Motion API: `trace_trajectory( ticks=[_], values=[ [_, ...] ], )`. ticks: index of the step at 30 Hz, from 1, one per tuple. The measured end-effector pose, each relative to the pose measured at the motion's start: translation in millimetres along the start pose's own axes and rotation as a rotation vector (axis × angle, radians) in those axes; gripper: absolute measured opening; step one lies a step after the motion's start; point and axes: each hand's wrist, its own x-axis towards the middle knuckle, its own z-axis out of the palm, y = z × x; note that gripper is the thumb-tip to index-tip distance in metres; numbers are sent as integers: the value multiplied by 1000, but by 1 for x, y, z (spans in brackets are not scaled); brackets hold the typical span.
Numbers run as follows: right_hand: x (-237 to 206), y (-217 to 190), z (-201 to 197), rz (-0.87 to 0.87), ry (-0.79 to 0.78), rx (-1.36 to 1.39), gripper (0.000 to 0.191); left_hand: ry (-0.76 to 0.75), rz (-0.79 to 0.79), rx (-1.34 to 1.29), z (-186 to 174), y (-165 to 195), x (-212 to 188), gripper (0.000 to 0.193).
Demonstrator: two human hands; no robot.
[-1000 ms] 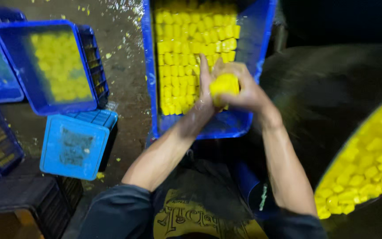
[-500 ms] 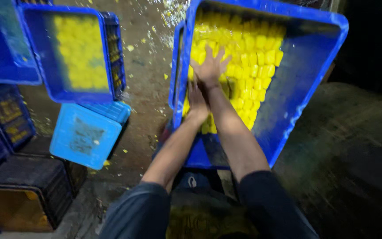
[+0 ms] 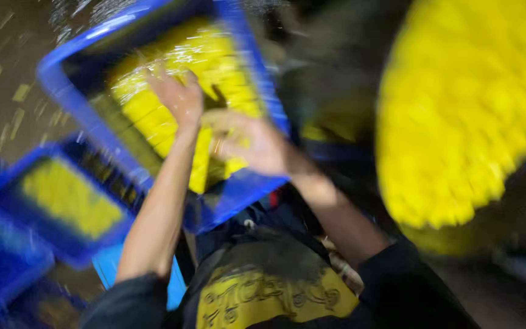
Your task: The person picks yellow tofu blocks one at a time from a large water-filled basin and places them into blue plastic crates, occasionally steadying the basin and adjusting a water pipe that runs over it.
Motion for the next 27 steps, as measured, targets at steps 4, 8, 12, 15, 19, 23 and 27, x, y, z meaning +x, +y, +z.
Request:
trace_trajectory(
  ticks=[4, 8, 12, 15, 19, 23, 27],
  values=[
    [-166, -86, -77, -245, 240, -310, 43, -67, 358, -623, -21, 181, -53, 31],
    [-270, -90, -185, 114, 735, -464, 28, -570, 807, -605, -23, 300, -134, 31],
    [-324, -20, -249, 182, 631, -1054, 31, -831, 1193, -12, 58, 343, -197, 45],
    [-335, 47, -261, 328, 506, -1140, 41, -817, 1431, 448, 128, 334, -225, 22],
    [-341, 95, -285, 547, 316, -1237, 30, -887, 1472, 529, 175, 310, -231, 22],
    [-344, 86, -345, 182, 346, -832, 41, -1014, 1252, 335, 175, 315, -220, 23],
    [-314, 61, -407, 464, 397, -520, 29, -990, 1164, 269, 195, 358, -205, 13]
  ],
)
